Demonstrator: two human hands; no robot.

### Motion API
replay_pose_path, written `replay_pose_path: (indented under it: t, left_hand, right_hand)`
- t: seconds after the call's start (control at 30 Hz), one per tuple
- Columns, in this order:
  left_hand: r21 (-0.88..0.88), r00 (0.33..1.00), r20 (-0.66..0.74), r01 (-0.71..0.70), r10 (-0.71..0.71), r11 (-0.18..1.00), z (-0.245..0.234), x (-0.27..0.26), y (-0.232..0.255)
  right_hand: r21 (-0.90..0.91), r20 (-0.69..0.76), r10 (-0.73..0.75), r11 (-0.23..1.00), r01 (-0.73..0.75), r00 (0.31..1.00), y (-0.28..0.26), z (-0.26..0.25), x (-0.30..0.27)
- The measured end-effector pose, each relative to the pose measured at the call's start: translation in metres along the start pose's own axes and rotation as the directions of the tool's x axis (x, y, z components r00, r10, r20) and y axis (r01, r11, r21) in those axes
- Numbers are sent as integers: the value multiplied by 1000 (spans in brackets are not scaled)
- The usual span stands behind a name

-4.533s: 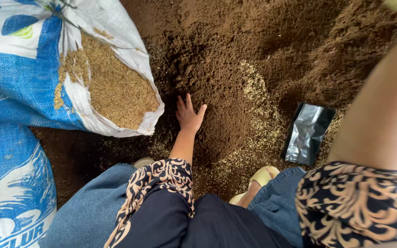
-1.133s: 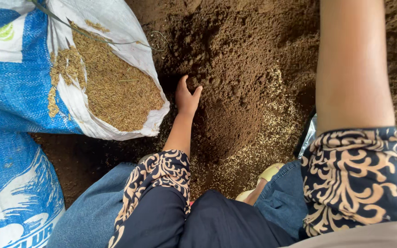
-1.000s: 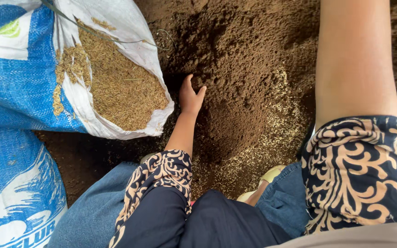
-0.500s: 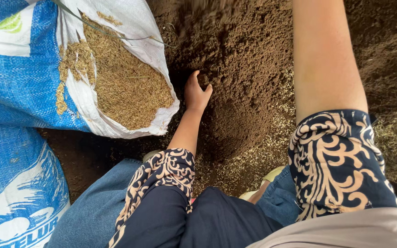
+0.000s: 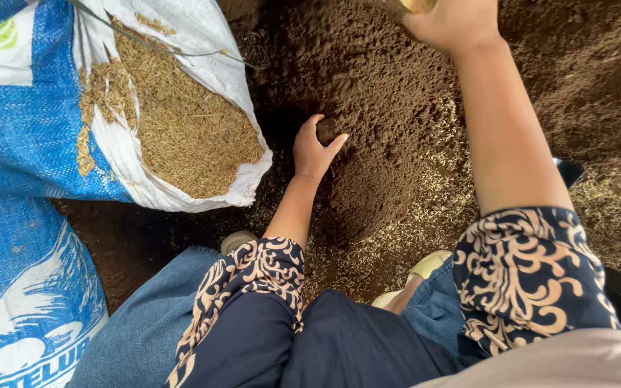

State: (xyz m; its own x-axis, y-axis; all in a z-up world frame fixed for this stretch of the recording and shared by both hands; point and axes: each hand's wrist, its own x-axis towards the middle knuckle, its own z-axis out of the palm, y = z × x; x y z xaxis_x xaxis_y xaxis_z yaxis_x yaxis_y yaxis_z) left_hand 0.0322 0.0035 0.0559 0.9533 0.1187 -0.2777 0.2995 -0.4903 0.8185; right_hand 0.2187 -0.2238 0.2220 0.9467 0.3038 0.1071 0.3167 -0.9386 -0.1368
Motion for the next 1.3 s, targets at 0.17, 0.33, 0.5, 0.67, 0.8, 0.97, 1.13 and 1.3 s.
replay_pose_path:
  t: [0.17, 0.33, 0.5, 0.67, 0.8, 0.97, 1.13, 1.3]
  left_hand:
    - [5, 999, -11, -53, 53, 999, 4, 4, -2]
    - [-74, 990, 106, 103, -95, 992, -4, 16, 1]
    - [-258, 965, 143, 249, -217, 934, -6, 9, -6]
    - [-351, 951, 49, 303, -306, 886, 10, -4, -31]
    - [-577, 919, -34, 303, -392, 758, 21, -15, -53]
    - [-649, 928, -42, 256, -370, 716, 21, -30, -65]
    - [-686, 949, 19, 241, -315, 686, 16, -41, -51]
    - [-789, 961, 150, 258, -232, 558, 17, -55, -26]
  right_hand:
    - [76, 253, 263, 954, -290, 931, -12, 37, 29]
    - [293, 305, 342, 854, -430, 889, -35, 40, 17]
    - [73, 200, 56, 995, -72, 978, -57, 20, -33]
    - [38, 323, 31, 998, -46, 946, -82, 1, -101]
    - [79, 300, -70, 996, 48, 951, -100, 2, -167]
    - [136, -143, -114, 982, 134, 983, -84, 22, -209]
    - [105, -229, 328, 944, -312, 916, -16, 20, -215]
    - [-55, -211, 564, 809, -586, 798, -7, 24, -250]
